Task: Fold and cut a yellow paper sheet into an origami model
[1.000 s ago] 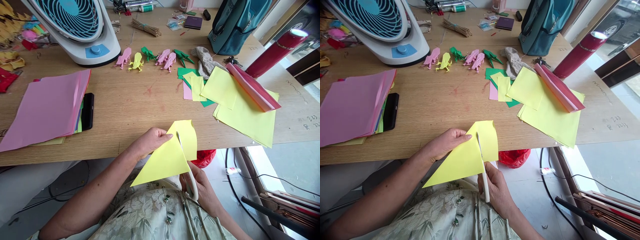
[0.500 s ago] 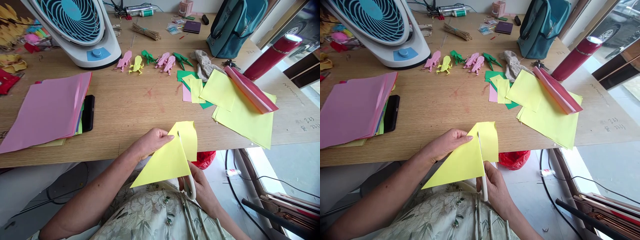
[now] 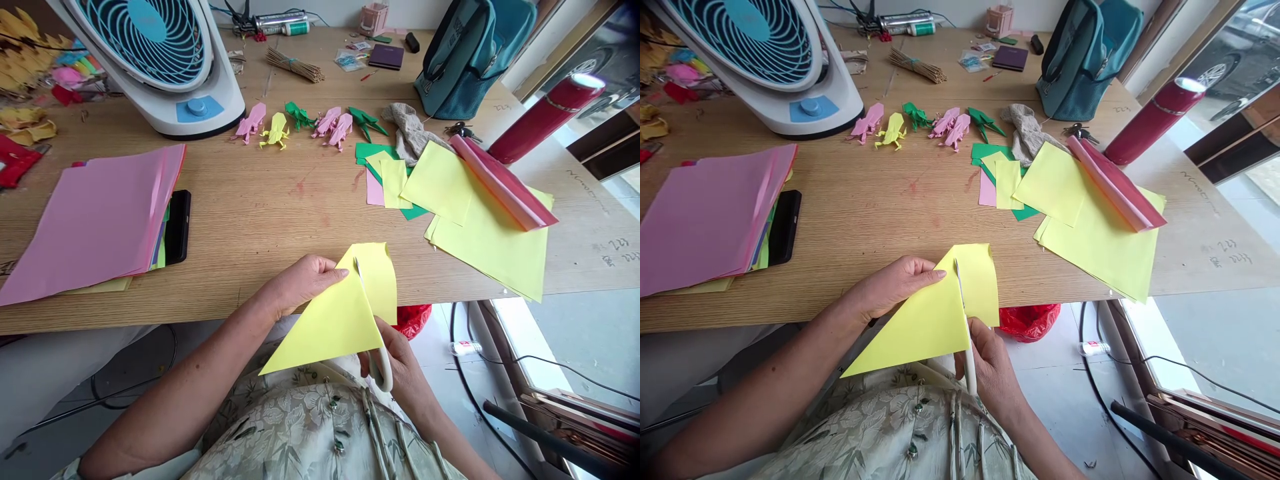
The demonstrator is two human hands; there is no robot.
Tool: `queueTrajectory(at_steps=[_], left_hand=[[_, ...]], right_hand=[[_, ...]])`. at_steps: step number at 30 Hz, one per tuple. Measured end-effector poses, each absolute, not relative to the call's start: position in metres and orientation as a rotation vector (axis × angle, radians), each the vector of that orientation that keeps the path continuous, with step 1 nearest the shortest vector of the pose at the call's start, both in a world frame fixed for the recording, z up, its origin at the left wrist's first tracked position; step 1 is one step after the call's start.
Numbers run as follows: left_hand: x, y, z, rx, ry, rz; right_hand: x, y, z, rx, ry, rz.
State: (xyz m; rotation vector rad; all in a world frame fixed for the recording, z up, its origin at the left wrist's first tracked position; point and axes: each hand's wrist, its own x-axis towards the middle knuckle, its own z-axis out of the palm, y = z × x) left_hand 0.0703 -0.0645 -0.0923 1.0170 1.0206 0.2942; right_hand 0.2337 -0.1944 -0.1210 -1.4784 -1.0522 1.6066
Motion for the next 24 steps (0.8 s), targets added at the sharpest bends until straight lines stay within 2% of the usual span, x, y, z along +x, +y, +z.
queueTrajectory(at_steps=[24], left_hand=[[0.080,-0.055,-0.101,1.044,1.038,0.371]], right_hand=[[0.231,-0.188,-0.128,-1.471,-1.008,1.634]])
